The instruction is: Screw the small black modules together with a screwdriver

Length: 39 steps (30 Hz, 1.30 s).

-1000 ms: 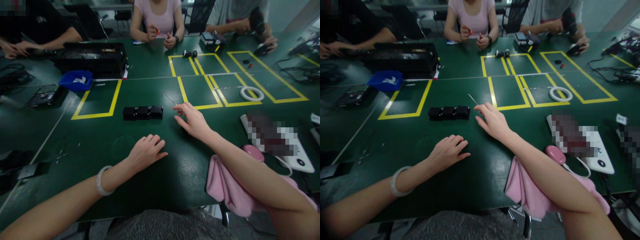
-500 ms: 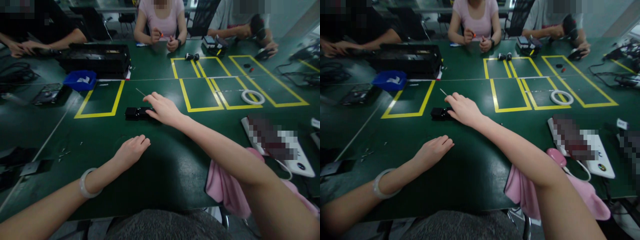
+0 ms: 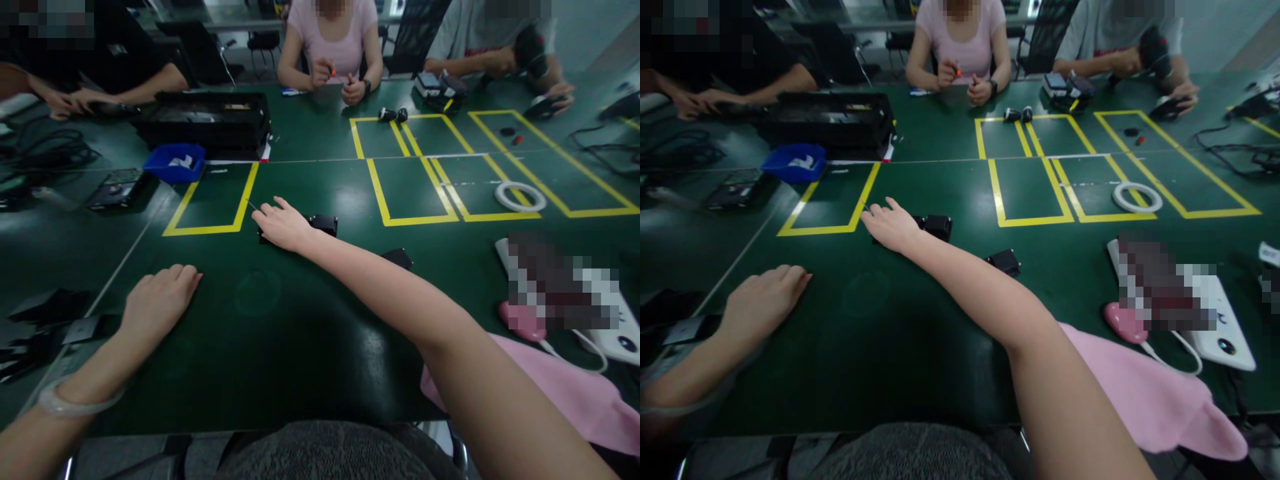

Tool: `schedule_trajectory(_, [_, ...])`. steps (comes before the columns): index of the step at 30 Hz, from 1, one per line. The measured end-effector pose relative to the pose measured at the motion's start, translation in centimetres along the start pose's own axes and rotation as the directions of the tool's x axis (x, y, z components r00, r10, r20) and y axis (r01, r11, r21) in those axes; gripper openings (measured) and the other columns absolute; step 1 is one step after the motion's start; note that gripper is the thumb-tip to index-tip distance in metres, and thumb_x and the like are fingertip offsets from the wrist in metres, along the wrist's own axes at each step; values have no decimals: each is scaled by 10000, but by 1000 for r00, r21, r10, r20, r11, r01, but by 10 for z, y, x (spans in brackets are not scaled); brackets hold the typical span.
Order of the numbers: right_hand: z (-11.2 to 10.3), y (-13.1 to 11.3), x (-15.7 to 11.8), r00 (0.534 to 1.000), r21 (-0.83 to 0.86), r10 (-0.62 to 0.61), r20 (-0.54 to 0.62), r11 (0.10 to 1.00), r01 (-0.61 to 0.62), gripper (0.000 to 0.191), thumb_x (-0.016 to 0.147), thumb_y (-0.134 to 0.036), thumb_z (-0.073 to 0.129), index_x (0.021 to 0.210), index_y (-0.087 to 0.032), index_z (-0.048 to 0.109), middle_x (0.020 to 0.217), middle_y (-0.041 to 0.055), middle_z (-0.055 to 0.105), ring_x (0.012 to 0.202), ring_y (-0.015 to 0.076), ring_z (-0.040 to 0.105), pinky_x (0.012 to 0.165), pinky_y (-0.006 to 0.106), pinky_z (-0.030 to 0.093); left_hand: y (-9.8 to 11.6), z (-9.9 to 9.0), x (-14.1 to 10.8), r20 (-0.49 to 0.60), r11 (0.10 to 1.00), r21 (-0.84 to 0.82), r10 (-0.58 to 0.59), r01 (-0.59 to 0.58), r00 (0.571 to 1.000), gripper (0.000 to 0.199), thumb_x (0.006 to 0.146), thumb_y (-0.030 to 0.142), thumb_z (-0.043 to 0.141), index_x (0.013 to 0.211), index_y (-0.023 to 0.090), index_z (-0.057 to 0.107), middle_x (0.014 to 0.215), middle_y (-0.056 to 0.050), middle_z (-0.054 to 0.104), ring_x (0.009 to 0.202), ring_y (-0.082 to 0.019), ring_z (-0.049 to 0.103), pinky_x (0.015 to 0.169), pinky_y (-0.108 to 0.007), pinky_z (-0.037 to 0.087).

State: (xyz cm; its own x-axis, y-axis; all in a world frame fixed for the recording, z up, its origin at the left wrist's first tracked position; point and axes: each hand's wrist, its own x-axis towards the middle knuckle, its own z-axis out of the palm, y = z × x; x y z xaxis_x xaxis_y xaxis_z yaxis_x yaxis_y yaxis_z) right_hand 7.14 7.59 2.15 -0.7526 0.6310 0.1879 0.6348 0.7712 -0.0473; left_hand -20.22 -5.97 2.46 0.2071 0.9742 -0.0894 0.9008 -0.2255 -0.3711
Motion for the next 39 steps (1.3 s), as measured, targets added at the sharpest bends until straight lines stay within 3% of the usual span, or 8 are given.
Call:
schedule_trajectory(4, [5,-12,-6,996,-34,-82,-37,996,80,372,1124,-150,388,1406,-70,617,1349,174,706,1288,251,713,1360,515,247,-19,11,-1,-92,992,126,-5,17,996,485,1123,389,196,951,202,609,926,-93,646,886,-297,600,731,-337,330])
schedule_trajectory(7, [4,-22,-18,992,-32,-125,-33,992,124,380,1132,-144,347,1380,-83,629,1331,160,717,1286,239,717,1353,509,282,-31,16,-1,-128,988,147,-33,52,991,515,1108,415,197,957,194,638,1027,-131,649,933,-320,577,741,-340,321])
schedule_trajectory(14, [-5,-41,-62,985,-21,-171,-27,985,171,390,1132,-127,327,1364,-70,635,1284,171,728,1243,245,732,1303,499,386,-52,21,0,4,990,62,-127,127,992,455,1103,439,175,935,219,535,1005,-85,571,893,-280,570,672,-291,344])
schedule_trajectory(21, [-15,-51,-111,985,22,-172,-16,985,173,332,1127,-134,367,1305,-59,636,1206,172,716,1176,258,748,1195,478,495,-53,16,-7,-33,981,30,-193,194,981,389,1093,420,150,875,250,424,902,-59,545,818,-279,545,667,-299,329])
schedule_trajectory(23, [-22,-54,-123,987,31,-160,-3,987,160,333,1122,-121,366,1309,-63,635,1195,161,713,1146,260,749,1145,466,528,-54,13,-9,-15,984,-23,-177,177,984,336,1090,440,207,870,261,387,868,-25,514,790,-267,532,649,-282,307])
schedule_trajectory(26, [-32,-58,-137,988,69,-143,54,988,139,337,1121,-114,345,1282,-69,638,1182,162,705,1067,257,748,933,412,608,-54,10,-10,-15,977,14,-213,213,977,343,1089,439,173,840,270,336,834,-16,497,758,-269,525,628,-291,287])
schedule_trajectory(32, [-42,-62,-153,990,96,-116,84,990,108,343,1122,-107,313,1248,-70,631,1177,160,691,1016,251,735,772,369,621,-53,7,-10,3,962,175,-211,207,977,471,1095,402,15,916,250,423,960,-96,636,825,-280,601,665,-309,354])
schedule_trajectory(39, [-40,-64,-160,992,81,-93,90,993,86,332,1116,-101,331,1268,-88,625,1174,153,683,1002,243,713,761,374,604,-65,3,-4,163,964,76,-265,256,950,600,1103,447,34,1102,170,566,1020,-130,654,826,-284,653,637,-306,391])
